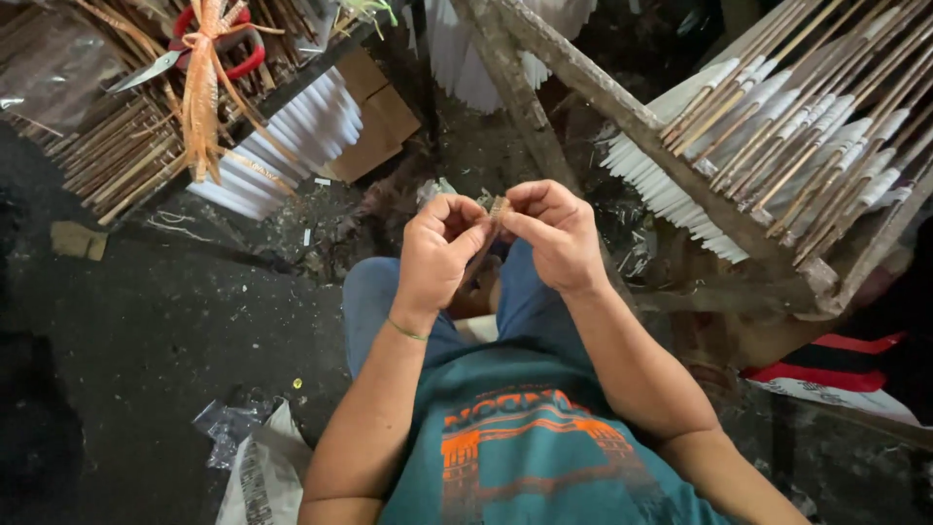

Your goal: The person peels a long strip from a dried plant material, trims the ends with scissors, and then attaches a white plastic piece to a thin wooden stick. The person handles the materials by hand and uses scissors for trimming.

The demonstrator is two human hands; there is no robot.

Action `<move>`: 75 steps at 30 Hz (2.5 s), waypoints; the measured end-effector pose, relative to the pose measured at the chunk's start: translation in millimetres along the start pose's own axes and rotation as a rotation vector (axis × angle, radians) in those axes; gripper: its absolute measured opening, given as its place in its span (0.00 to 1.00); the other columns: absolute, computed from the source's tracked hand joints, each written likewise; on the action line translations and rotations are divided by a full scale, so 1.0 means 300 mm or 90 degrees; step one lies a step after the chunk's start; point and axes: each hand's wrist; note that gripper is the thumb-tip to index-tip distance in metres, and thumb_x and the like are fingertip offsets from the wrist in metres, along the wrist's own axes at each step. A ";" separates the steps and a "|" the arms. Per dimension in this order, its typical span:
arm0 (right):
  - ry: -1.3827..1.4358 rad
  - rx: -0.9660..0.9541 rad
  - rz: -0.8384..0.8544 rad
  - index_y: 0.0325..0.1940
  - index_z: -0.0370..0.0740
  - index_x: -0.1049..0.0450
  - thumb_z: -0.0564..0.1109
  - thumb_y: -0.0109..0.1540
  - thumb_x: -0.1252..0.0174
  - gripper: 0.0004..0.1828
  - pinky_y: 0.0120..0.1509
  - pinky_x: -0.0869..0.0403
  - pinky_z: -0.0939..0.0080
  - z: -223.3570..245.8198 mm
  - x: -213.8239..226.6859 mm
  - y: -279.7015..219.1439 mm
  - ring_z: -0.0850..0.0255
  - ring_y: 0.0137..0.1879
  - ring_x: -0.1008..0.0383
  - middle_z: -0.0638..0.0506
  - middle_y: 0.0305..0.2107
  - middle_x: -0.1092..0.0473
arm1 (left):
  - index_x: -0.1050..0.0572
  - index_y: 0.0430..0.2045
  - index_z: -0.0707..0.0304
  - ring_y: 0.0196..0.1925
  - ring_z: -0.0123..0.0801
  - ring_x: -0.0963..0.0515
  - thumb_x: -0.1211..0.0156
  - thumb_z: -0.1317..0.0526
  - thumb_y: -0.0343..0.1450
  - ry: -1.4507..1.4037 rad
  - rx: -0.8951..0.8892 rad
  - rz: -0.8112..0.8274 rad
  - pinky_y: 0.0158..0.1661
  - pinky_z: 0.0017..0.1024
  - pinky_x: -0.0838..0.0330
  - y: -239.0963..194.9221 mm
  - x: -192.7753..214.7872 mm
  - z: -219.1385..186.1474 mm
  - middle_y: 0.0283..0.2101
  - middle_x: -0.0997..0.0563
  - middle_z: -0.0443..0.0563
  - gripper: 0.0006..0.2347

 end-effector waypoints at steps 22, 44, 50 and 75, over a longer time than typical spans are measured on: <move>-0.187 0.065 0.041 0.46 0.20 0.25 0.23 0.54 0.31 0.17 0.37 0.20 0.60 0.072 -0.031 -0.032 0.63 0.32 0.24 0.37 0.26 0.25 | 0.22 0.31 0.62 0.32 0.21 0.23 0.29 0.69 0.67 -0.038 -0.037 -0.069 0.33 0.19 0.25 -0.055 -0.019 -0.040 0.29 0.19 0.48 0.06; -0.426 0.113 -0.001 0.37 0.44 0.17 0.37 0.55 0.31 0.07 0.44 0.22 0.55 0.160 -0.079 -0.054 0.53 0.37 0.19 0.47 0.29 0.21 | 0.21 0.32 0.59 0.33 0.37 0.16 0.29 0.67 0.63 0.271 -0.148 -0.119 0.36 0.33 0.20 -0.056 -0.040 -0.001 0.29 0.16 0.53 0.08; -0.152 -0.011 0.013 0.47 0.26 0.24 0.29 0.60 0.37 0.11 0.36 0.18 0.63 0.064 -0.023 -0.053 0.60 0.31 0.20 0.40 0.30 0.22 | 0.21 0.36 0.63 0.33 0.27 0.18 0.31 0.72 0.63 0.076 -0.072 -0.085 0.38 0.27 0.20 -0.063 -0.029 -0.003 0.31 0.16 0.51 0.10; -0.341 0.030 -0.025 0.45 0.27 0.22 0.28 0.59 0.33 0.11 0.38 0.20 0.66 0.154 -0.118 -0.095 0.65 0.33 0.21 0.42 0.29 0.21 | 0.24 0.40 0.66 0.33 0.37 0.15 0.34 0.74 0.65 0.137 -0.157 -0.069 0.38 0.35 0.18 -0.083 -0.030 -0.027 0.31 0.15 0.55 0.12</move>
Point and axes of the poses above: each hand's wrist, its own y-axis towards the middle knuckle, its own x-axis out of the back of the hand, z = x × y
